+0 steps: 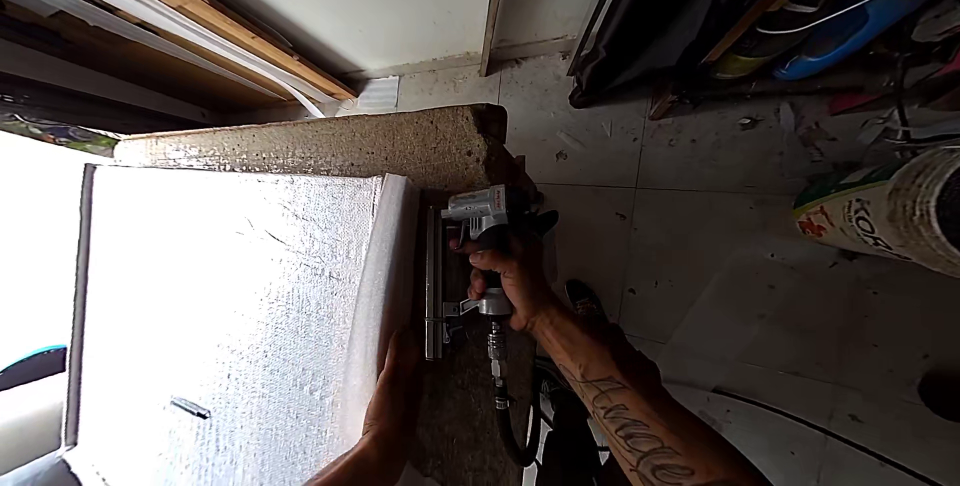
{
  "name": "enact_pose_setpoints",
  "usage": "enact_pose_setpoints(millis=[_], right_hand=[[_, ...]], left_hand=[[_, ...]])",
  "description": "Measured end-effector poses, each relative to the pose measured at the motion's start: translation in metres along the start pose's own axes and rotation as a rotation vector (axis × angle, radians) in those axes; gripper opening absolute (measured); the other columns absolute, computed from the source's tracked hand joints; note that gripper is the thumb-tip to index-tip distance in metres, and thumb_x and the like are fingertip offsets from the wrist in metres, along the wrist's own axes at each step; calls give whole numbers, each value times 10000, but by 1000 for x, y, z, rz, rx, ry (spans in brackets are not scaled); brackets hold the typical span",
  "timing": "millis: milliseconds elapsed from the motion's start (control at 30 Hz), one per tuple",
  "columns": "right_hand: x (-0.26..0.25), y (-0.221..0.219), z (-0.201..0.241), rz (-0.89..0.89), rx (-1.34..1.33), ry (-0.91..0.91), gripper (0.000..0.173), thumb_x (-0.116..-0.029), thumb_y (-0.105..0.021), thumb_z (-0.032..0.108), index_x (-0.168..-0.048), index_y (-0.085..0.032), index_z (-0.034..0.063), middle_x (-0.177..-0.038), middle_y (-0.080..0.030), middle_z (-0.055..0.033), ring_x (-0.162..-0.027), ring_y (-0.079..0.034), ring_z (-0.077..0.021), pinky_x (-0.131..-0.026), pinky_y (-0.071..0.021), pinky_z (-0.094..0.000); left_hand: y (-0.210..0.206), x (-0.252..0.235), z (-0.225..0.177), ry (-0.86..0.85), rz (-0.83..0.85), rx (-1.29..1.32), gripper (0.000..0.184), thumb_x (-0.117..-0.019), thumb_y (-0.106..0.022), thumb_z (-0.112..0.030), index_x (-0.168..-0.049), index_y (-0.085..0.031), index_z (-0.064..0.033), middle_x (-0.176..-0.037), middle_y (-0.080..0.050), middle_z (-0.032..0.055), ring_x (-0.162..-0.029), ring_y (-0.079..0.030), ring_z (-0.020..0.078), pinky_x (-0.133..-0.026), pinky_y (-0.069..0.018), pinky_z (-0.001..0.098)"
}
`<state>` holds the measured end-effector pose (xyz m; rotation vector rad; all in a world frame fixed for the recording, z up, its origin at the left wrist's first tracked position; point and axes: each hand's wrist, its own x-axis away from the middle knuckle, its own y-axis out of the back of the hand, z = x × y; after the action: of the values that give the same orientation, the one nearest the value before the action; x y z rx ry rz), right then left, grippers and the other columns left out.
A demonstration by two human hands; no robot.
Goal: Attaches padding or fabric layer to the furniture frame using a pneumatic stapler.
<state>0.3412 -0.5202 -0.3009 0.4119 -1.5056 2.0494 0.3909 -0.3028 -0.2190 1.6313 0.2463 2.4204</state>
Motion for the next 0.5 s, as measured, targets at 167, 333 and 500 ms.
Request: enact_pose_setpoints(millis=[167,333,500], right_hand=[[4,-9,-13,-5,42,-50,261,-978,-553,57,-1236,-567,88,-1134,-697,-181,-521,-577,-166,-481,-517,-290],[0,-7,-22,1,28,0,276,-978,-540,26,-1252,-529,50,-1135,-689,-212,-524,-599,-179,-492,-544,-305],[4,-5,-32,12,29,-3,289,-974,-539,56,-1259,-494,74,-1107,-678,-188,-522,-582,-158,-490,-533,-290]], left_hand=[[-36,14,-10,21,-82,126,636,-946,-501,57,-1568,-386,-6,-1692,-208,195,-1581,-110,399,-1248,-42,645],[-64,35,-14,24,-27,114,655,-951,-430,90,-1591,-314,14,-1721,-102,152,-1600,-21,322,-1266,-7,583],[-90,43,-21,48,23,362,667,-940,-397,169,-1585,-320,16,-1734,-85,56,-1603,-20,279,-1287,-112,395]])
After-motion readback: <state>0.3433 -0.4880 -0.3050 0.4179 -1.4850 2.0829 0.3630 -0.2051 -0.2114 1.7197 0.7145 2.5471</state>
